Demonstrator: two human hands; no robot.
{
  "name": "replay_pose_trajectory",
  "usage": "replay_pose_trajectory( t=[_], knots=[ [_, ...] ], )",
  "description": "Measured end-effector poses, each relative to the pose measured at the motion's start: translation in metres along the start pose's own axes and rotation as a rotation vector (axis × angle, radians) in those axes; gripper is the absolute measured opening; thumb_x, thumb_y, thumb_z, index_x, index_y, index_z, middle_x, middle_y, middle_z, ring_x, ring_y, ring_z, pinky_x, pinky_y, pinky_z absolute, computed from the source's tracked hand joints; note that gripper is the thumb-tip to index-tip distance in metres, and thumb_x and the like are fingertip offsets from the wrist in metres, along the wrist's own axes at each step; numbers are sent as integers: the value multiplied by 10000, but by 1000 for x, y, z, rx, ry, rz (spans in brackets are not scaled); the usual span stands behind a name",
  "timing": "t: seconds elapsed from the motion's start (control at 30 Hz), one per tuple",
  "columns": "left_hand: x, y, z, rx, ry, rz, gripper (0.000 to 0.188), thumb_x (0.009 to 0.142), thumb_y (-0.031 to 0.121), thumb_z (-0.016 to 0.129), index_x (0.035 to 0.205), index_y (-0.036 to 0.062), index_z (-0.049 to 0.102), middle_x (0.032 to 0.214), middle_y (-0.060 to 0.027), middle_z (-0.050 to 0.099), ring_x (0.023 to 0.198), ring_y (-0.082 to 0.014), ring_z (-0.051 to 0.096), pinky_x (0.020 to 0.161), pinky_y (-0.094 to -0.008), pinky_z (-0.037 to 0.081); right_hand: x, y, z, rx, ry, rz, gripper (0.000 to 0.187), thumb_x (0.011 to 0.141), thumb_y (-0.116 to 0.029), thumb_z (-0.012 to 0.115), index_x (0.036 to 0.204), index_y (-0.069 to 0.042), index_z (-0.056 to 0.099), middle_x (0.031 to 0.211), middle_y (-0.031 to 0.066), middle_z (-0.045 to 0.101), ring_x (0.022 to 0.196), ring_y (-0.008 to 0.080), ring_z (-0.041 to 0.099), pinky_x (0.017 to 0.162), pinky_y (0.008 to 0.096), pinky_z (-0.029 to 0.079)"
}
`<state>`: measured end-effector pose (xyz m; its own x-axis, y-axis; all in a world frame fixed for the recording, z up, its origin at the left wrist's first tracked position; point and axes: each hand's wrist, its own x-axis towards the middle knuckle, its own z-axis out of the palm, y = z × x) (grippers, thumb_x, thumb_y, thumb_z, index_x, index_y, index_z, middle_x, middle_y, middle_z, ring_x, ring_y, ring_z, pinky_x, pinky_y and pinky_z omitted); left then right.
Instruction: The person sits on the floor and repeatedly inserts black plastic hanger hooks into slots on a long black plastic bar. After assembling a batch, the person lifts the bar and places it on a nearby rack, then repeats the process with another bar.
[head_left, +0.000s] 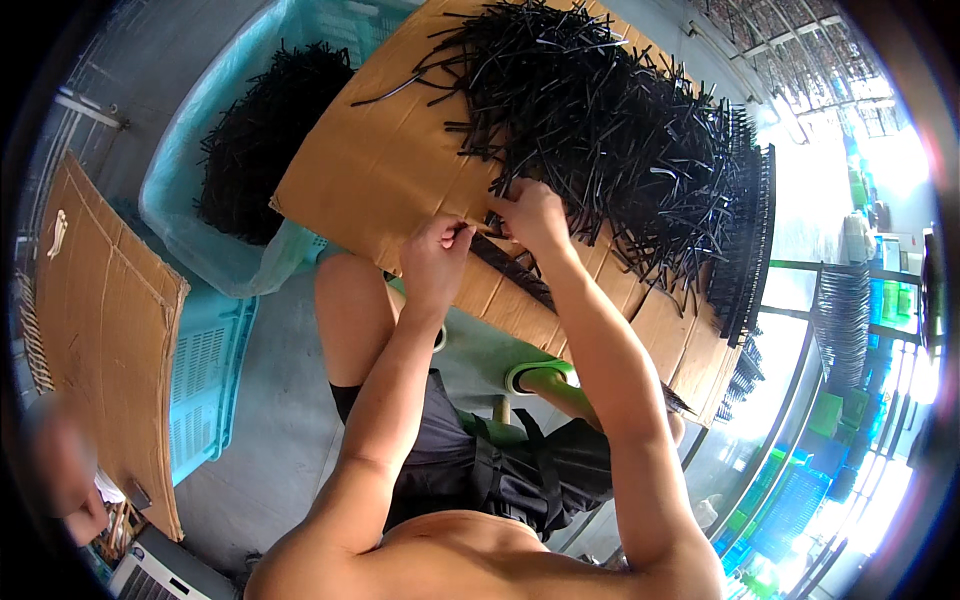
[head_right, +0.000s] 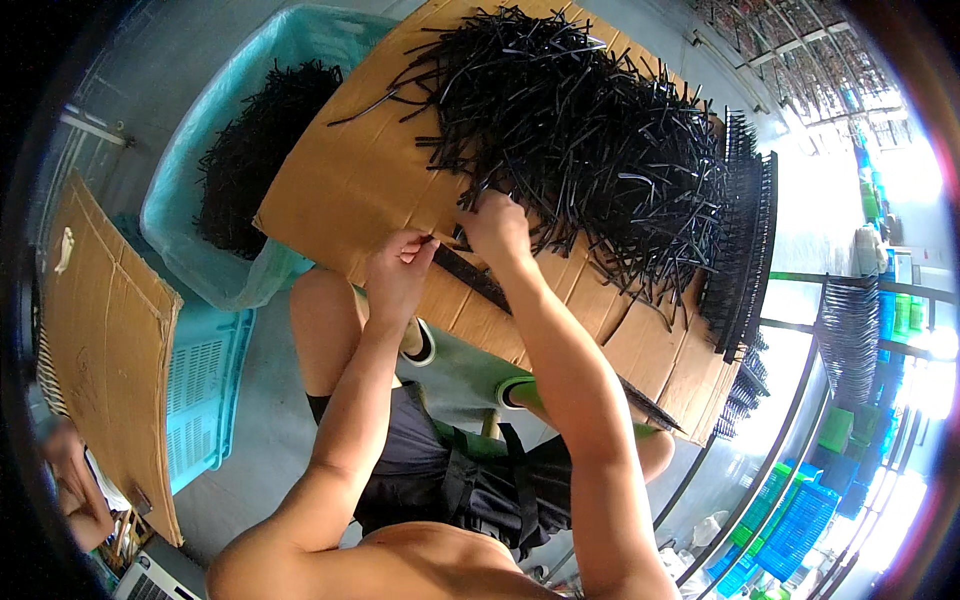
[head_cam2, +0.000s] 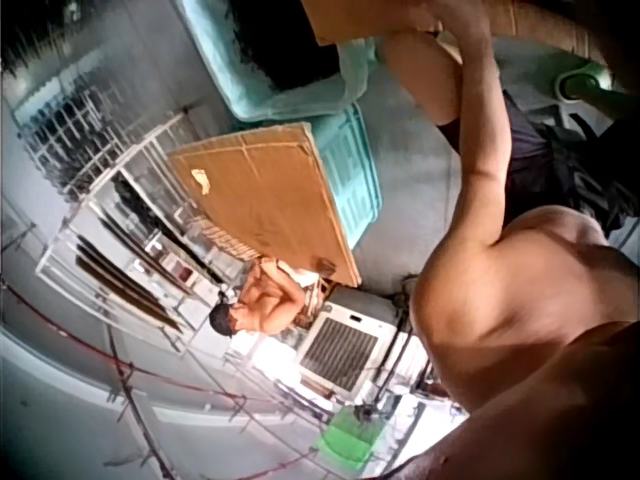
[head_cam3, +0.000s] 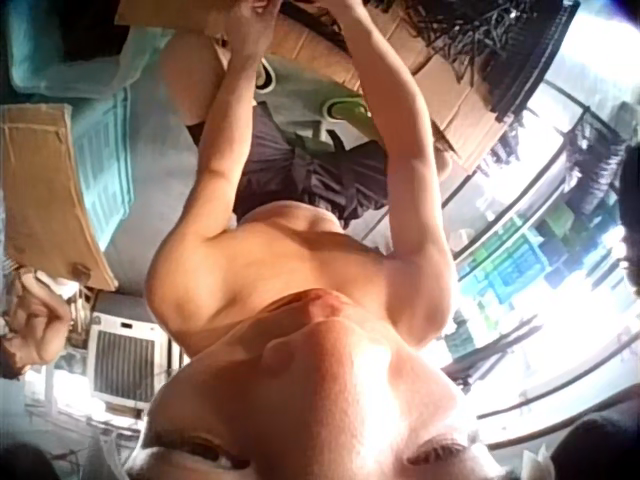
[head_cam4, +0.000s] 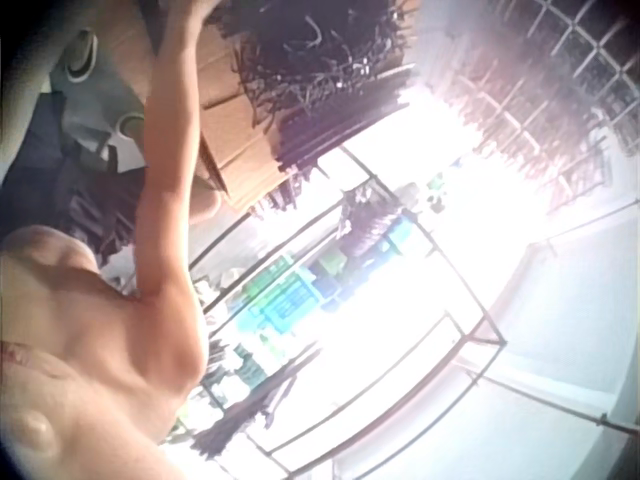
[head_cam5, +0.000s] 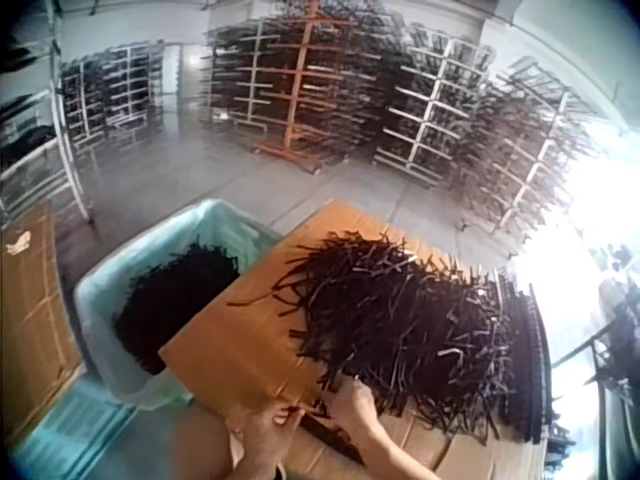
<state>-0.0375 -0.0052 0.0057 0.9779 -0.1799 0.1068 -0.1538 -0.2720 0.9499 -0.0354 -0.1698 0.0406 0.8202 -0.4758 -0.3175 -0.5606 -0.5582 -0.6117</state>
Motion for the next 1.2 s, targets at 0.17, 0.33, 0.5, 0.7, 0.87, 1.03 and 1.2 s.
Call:
replay_pose_trajectory(
  t=[0.17, 0.33, 0.5, 0.7, 0.87, 1.03, 1.2],
  knots=[
    [-3, 3, -1, 106, 100, 56, 164, 790, 132, 777, 879, 28, 687, 772, -123, 697, 698, -271, 686, 632, -343, 533, 12, -11, 16, -32, 82, 71, 325, 754, -205, 782, 831, 84, 656, 848, 240, 700, 798, 373, 700, 695, 411, 566],
    [4, -6, 0, 4, 170, -8, 158, 797, 140, 768, 898, 44, 695, 795, -120, 701, 726, -276, 682, 664, -366, 533, -6, 0, -10, 870, -104, 219, 115, 783, -62, 692, 809, 42, 648, 684, 68, 620, 552, 147, 580, 493, 292, 477],
    [4, -5, 2, 58, 163, 9, 161, 804, 149, 760, 892, 37, 685, 867, -120, 710, 789, -284, 680, 715, -381, 530, -13, 6, -26, 371, 57, 135, 206, 823, -160, 666, 850, 44, 657, 690, 86, 634, 596, 166, 623, 524, 308, 489],
    [7, -10, 3, -1, 166, 73, 149, 790, 132, 761, 872, 36, 679, 830, -118, 702, 763, -290, 671, 693, -384, 525, 5, 12, -21, 711, -72, -40, 167, 861, -117, 663, 904, 43, 639, 787, 83, 643, 692, 145, 632, 599, 266, 520],
    [8, -5, 3, 91, 217, 167, 132, 769, 109, 768, 837, 42, 675, 771, -119, 684, 710, -301, 651, 648, -395, 512, 6, -6, -16, 767, -198, -54, 254, 876, -67, 673, 1097, 29, 593, 865, 65, 650, 732, 136, 638, 665, 250, 527],
    [7, -7, 2, 173, 212, 206, 128, 751, 95, 776, 799, 51, 666, 721, -123, 656, 664, -316, 620, 613, -422, 483, -35, -28, 4, 926, -103, -153, 205, 887, -38, 668, 1073, 23, 605, 912, 84, 692, 806, 133, 665, 710, 249, 535],
    [5, -8, 1, 263, 255, 320, 105, 746, 54, 750, 786, 47, 654, 714, -131, 647, 670, -333, 609, 619, -434, 472, -44, -31, 11, 822, -50, -330, 164, 887, 19, 635, 1050, 8, 623, 957, 79, 713, 865, 121, 662, 782, 257, 539]
  ],
)
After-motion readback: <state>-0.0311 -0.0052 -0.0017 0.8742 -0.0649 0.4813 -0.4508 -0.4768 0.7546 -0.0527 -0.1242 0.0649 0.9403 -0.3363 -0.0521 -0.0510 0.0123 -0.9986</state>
